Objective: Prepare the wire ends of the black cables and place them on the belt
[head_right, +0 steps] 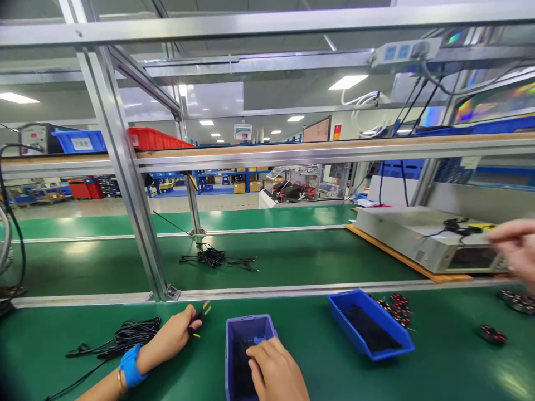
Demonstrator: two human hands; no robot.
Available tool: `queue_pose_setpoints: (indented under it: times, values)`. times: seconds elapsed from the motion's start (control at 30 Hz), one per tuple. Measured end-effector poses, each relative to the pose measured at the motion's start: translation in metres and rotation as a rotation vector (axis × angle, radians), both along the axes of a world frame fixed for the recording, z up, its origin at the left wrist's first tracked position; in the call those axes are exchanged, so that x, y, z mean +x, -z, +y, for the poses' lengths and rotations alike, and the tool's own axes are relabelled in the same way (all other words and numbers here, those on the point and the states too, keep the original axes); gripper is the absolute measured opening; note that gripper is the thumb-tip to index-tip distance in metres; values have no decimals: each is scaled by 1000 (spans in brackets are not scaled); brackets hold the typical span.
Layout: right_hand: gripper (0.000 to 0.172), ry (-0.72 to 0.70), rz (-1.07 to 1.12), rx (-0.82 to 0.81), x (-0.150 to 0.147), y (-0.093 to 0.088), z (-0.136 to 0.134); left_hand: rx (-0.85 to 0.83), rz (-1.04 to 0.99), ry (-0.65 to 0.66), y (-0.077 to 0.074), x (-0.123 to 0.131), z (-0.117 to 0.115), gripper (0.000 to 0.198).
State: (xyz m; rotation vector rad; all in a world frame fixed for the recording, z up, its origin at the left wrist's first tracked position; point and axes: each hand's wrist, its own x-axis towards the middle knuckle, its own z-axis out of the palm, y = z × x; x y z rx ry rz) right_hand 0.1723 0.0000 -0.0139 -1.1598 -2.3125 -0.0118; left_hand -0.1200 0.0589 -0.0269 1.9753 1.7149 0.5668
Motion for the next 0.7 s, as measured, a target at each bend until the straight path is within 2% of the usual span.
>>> queue_pose_setpoints:
  times: [0.17,0.23,0.33,0.4,0.53,0.6,0.7]
  values:
    - [21,54,-173,-97,-28,4,8,-67,-359,27,-26,12,-15,40]
    - [16,51,-177,-99,-37,8,13,-159,-541,68,-37,24,-30,46]
    - [21,50,-162,-115,-40,10,16,-343,-771,192,-52,46,-51,57]
    - [23,51,-142,-131,-37,9,14,-385,-838,257,-60,62,-59,57]
    - [20,87,-85,-158,-27,2,6,-326,-910,248,-71,93,-57,52]
    - [19,114,-58,-162,-21,-3,4,-314,-901,244,-71,104,-51,52]
    - [22,136,37,-171,-12,-8,5,-326,-908,297,-63,113,-43,54]
